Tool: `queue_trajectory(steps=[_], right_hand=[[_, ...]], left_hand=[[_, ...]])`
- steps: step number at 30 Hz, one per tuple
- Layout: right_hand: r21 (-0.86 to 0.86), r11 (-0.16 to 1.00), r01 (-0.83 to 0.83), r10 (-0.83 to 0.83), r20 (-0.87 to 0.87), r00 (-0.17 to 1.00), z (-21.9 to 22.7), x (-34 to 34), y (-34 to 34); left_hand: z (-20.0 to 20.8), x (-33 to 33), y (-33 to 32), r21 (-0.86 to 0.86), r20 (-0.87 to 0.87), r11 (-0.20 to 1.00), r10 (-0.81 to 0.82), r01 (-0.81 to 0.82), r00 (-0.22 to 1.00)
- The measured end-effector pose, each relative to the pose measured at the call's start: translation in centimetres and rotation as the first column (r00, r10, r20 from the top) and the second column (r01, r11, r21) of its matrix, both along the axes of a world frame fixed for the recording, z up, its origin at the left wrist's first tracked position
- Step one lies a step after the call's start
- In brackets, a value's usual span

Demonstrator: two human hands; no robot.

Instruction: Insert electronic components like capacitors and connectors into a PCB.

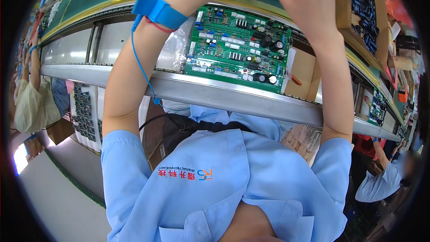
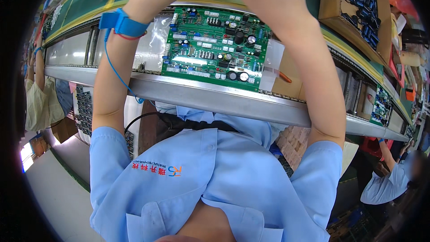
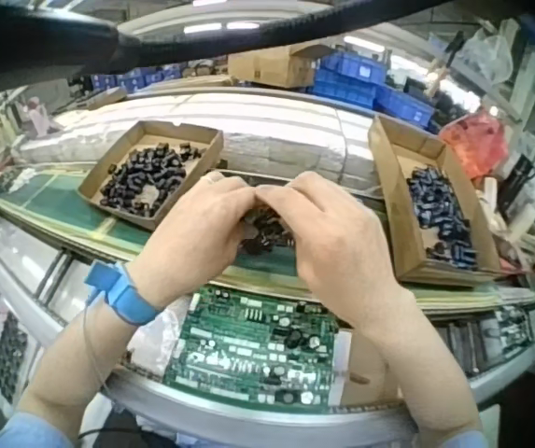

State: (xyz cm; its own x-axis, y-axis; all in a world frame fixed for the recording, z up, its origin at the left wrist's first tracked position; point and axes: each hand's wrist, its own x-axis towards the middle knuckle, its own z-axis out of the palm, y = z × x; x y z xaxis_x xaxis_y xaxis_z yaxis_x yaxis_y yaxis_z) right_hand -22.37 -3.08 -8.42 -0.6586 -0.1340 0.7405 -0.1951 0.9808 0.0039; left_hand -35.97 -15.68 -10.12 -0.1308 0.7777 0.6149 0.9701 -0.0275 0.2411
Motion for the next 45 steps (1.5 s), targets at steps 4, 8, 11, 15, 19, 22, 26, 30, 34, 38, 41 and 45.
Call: queue_trajectory(steps=[4,8,11,15,19,22,26,30,34,38,41,45], right_hand=[[-0.225,0.97,0.091,-0.076,0.075,0.994,0.1,0.9,0.9],[-0.879,0.475,-0.041,0.294,0.115,0.949,-1.3,2.9,2.2],[-0.843,0.535,0.056,0.349,0.281,0.894,-1.6,4.3,0.9],[-0.875,0.482,0.054,0.378,0.262,0.888,-2.8,3.4,-1.7],[-0.757,0.62,0.204,0.19,0.398,0.897,-3.2,2.7,-2.3],[-0.779,0.584,0.228,0.197,0.409,0.891,-4.2,2.6,-2.3],[-0.763,0.635,0.124,0.23,0.34,0.912,-5.2,2.4,-2.8],[-0.767,0.62,0.164,0.214,0.366,0.906,-5.3,2.4,-3.0],[-0.784,0.586,0.205,0.207,0.39,0.897,-5.2,2.6,-3.3],[-0.838,0.518,0.169,0.25,0.338,0.907,-4.9,2.8,-2.9],[-0.92,0.366,0.143,0.263,0.25,0.932,-4.4,2.9,-1.6],[-0.975,0.17,0.145,0.314,0.193,0.93,-4.7,3.6,2.6]], left_hand=[[-0.6,-1.9,-2.0,-0.062,-0.01,0.991,0.116,-0.116,0.993],[-1.5,-3.5,-3.6,-0.248,-0.026,0.932,0.265,-0.263,0.964],[-2.6,-5.0,-3.4,-0.165,0.0,0.952,0.262,-0.258,0.965],[-1.1,-5.8,-3.9,-0.047,0.416,0.975,0.218,-0.218,0.883],[-0.6,-5.5,-3.9,-0.004,0.861,0.996,0.049,-0.089,0.506],[-0.9,-5.1,-4.5,0.15,0.892,0.987,-0.163,0.064,0.421],[-1.2,-5.7,-4.6,0.236,0.886,0.957,-0.283,0.169,0.367],[-0.5,-5.9,-4.7,0.172,0.862,0.967,-0.241,0.189,0.445],[-0.4,-5.3,-4.6,0.166,0.977,0.967,-0.188,0.194,0.101],[-1.2,-5.2,-4.9,0.218,0.854,0.963,-0.268,0.161,0.447],[-1.6,-5.6,-5.0,0.282,0.878,0.938,-0.337,0.201,0.341],[-0.4,-4.0,-4.9,0.413,0.907,0.865,-0.362,0.285,-0.217]])
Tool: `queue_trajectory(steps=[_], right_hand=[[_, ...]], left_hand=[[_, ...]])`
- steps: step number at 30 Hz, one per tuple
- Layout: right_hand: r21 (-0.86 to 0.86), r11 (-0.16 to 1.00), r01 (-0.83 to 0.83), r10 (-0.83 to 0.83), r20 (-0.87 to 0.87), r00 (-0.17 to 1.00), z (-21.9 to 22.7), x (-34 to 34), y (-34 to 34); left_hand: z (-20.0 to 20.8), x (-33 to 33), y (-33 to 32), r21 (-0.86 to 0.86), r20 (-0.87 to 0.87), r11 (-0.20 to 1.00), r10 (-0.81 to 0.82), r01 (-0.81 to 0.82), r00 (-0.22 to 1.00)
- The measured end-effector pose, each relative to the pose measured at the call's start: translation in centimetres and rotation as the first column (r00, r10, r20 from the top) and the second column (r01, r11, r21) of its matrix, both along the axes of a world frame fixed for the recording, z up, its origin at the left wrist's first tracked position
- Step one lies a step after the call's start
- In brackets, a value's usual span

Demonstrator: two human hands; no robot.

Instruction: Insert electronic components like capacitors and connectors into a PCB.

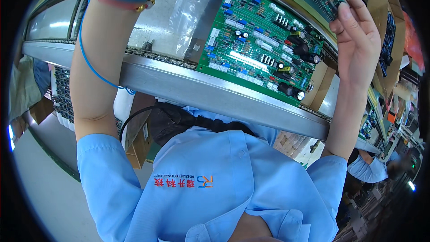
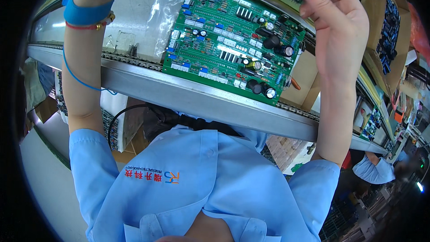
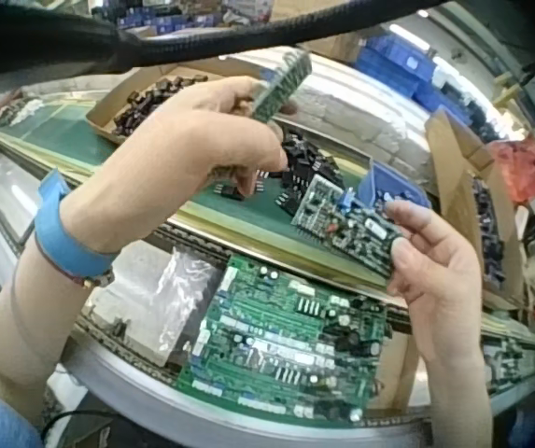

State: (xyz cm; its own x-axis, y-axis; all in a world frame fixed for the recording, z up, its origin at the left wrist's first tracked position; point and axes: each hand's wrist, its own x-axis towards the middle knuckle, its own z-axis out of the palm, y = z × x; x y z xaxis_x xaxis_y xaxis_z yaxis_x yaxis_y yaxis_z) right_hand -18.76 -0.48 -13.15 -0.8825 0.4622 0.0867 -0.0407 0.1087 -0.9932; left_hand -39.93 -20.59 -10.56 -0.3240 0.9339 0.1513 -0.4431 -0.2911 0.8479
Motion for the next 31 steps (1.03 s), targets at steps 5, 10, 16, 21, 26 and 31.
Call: queue_trajectory(steps=[5,10,16,21,26,31], right_hand=[[-0.025,0.966,0.256,-0.255,0.052,0.966,2.1,-1.0,-3.5],[-0.071,0.974,0.213,-0.212,0.031,0.977,2.0,-0.6,-3.8],[-0.011,0.985,0.173,-0.172,0.088,0.981,1.7,-0.5,-4.6],[-0.03,0.986,0.164,-0.159,0.119,0.98,1.8,-0.4,-4.5],[-0.056,0.988,0.141,-0.133,0.125,0.983,2.1,-0.5,-4.8],[0.006,0.99,0.14,-0.14,0.147,0.979,2.2,-0.5,-4.6]], left_hand=[[0.3,2.7,1.0,0.115,-0.919,0.936,0.228,-0.333,0.323],[-1.6,2.7,1.6,0.309,-0.943,0.906,0.332,-0.29,0.032],[-2.4,2.2,2.1,0.54,-0.841,0.812,0.531,-0.221,-0.105],[-2.1,1.9,1.9,0.447,-0.891,0.886,0.429,-0.121,-0.149],[-1.6,2.0,1.3,0.421,-0.904,0.901,0.407,-0.105,-0.127],[-1.9,2.3,1.6,0.398,-0.914,0.903,0.377,-0.16,-0.148]])
